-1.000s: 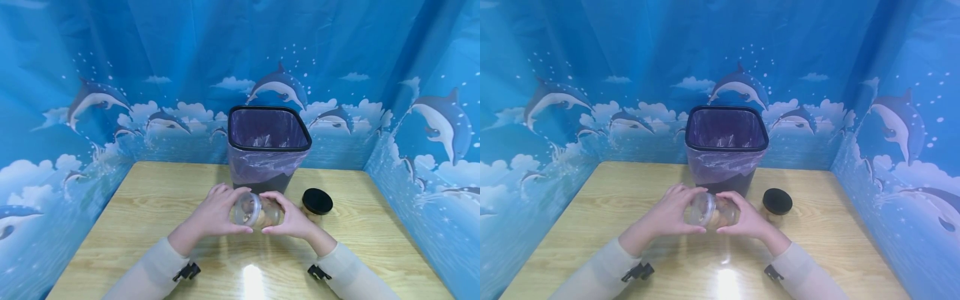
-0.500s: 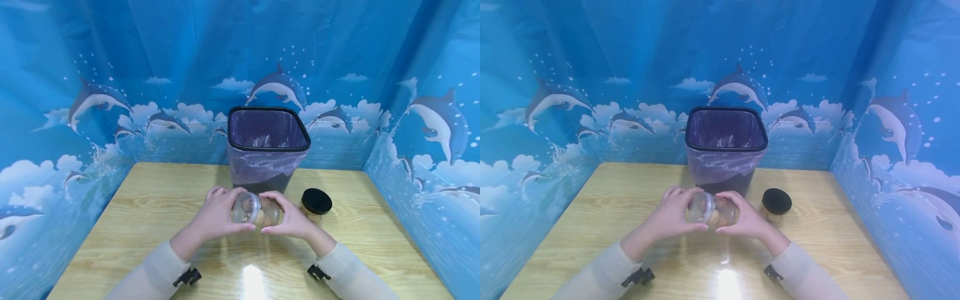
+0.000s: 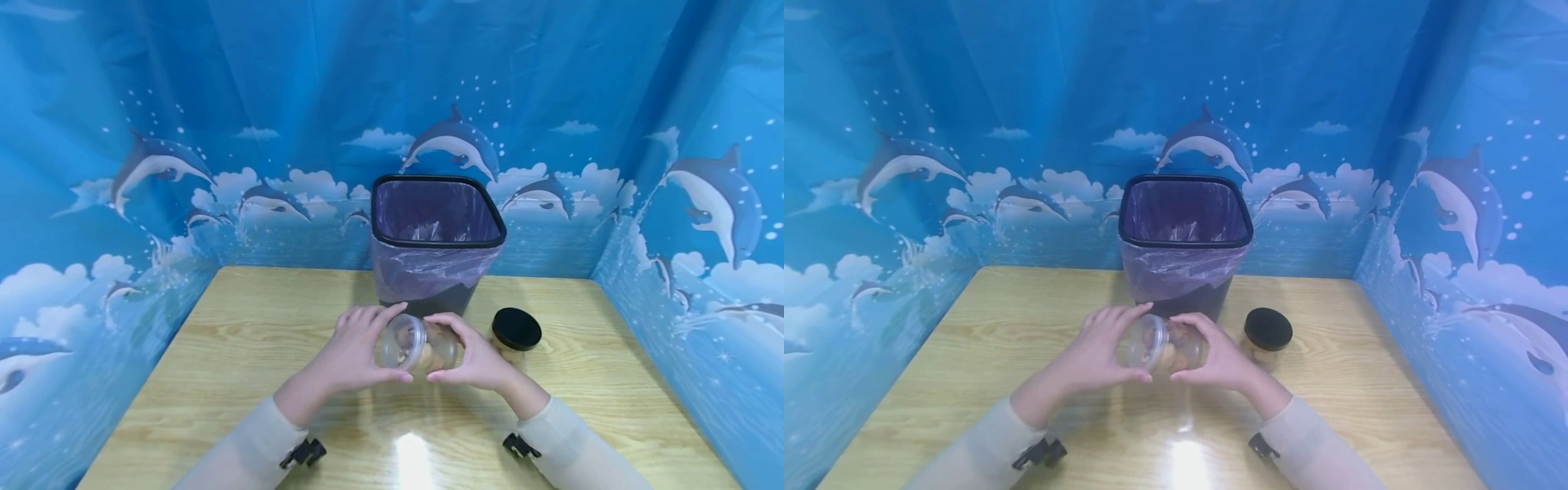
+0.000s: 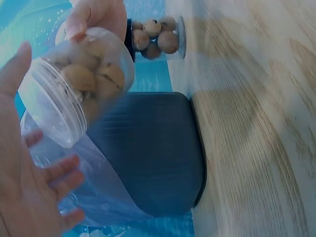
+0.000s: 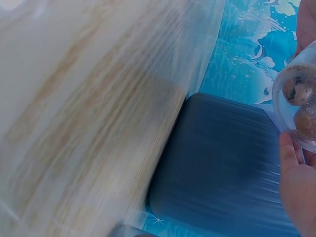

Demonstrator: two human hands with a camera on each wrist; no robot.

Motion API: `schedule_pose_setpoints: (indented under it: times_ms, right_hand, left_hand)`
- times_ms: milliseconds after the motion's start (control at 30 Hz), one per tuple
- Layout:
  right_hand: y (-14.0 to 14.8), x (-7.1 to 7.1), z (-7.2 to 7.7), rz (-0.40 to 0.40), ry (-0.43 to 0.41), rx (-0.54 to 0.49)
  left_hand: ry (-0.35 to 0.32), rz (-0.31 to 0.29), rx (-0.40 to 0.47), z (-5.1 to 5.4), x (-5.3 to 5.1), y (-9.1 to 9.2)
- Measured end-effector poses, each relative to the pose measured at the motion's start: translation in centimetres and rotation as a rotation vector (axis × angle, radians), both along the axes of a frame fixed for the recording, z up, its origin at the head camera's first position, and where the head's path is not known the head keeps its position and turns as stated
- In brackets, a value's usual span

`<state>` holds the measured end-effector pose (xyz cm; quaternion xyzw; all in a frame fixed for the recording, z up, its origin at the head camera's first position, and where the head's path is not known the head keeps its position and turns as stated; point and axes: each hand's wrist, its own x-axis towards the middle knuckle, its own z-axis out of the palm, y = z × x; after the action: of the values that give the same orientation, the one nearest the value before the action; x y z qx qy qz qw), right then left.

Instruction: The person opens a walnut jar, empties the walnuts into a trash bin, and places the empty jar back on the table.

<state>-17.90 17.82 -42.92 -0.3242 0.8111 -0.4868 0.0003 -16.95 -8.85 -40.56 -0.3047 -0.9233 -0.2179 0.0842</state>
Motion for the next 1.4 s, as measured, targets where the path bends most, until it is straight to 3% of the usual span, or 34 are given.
schedule_pose_setpoints:
  times_ms: [233, 500, 800, 1400]
  right_hand:
    - [-0.6, 1.4, 2.5, 0.031, 0.002, -0.016]
    - [-0.6, 1.4, 2.4, 0.040, -0.005, -0.019]
    - [0.2, -0.4, -0.6, 0.037, 0.001, -0.023]
    - [-0.2, -0.1, -0.4, 0.004, 0.008, -0.004]
  left_hand:
    - [0.069, -0.176, 0.039, -0.1, -0.5, -0.6]
    - [0.059, -0.202, 0.069, 0.2, -0.5, -0.7]
    - [0.044, -0.139, 0.055, 0.4, -0.2, -0.6]
    - [0.052, 0.090, 0.023, 0.4, 0.5, 0.3]
